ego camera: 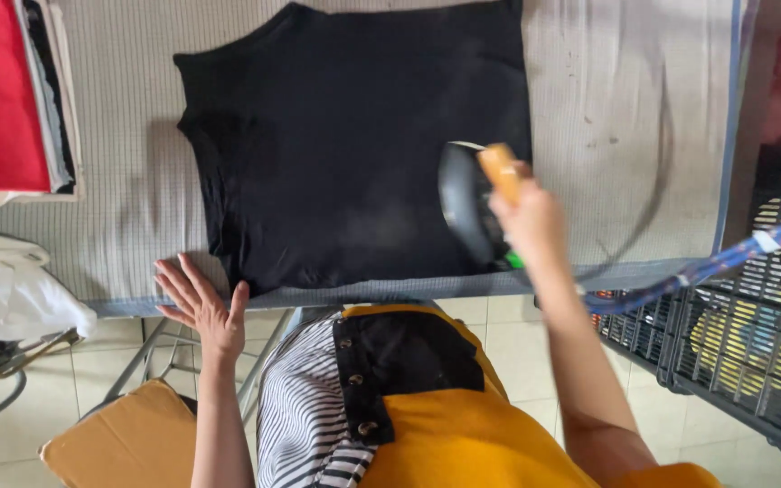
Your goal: Ironing and folding t-shirts on an ironing board.
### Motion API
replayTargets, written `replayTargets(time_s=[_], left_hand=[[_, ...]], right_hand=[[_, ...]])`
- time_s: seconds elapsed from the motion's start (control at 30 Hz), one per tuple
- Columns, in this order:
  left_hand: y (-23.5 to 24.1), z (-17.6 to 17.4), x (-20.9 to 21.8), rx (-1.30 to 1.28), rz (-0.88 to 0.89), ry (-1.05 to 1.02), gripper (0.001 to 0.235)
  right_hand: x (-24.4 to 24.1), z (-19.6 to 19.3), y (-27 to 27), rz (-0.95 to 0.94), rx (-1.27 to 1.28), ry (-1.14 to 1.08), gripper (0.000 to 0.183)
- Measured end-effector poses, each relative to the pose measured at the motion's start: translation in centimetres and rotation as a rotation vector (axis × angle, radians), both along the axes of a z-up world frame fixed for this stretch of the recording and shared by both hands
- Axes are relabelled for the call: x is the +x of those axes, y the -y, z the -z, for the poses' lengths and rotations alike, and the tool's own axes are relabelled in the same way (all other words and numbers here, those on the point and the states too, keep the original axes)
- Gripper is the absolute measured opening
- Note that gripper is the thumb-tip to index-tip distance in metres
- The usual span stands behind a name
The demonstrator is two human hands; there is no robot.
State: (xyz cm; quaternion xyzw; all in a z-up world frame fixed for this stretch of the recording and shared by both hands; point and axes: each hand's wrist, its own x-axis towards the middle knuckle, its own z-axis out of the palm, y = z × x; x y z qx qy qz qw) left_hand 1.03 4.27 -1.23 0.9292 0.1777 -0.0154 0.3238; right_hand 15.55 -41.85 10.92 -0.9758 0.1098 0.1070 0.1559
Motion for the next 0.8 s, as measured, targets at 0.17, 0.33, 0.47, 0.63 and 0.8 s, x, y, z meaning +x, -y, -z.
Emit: replayTargets(time_s=[0.17, 0.33, 0.47, 0.63, 0.8], left_hand=[[-0.1, -2.6, 1.8, 0.189, -0.017, -0.044, 0.079], [-1.5, -4.1, 10.2, 0.008, -0.024, 0.25, 0.048], [-3.8, 2.0, 20.0, -0.033, -0.001, 0.454, 0.025], [-2.9, 4.9, 29.7, 0.086, 0.01, 0.445, 0.032], [-4.2, 6.9, 32.9, 0.085, -0.027, 0.334, 0.047]], right_hand=[[1.4, 5.2, 18.5, 0.171, 0.062, 0.236, 0.038], [2.7, -1.5, 15.4, 0.274, -0.391, 0.343, 0.082], [7.0, 7.2, 15.8, 0.028, -0.427, 0.765, 0.051], [19.2, 15.8, 11.1, 0.005, 0.094, 0.717, 0.023], [27.9, 17.7, 7.9, 0.147, 0.074, 0.75, 0.056]])
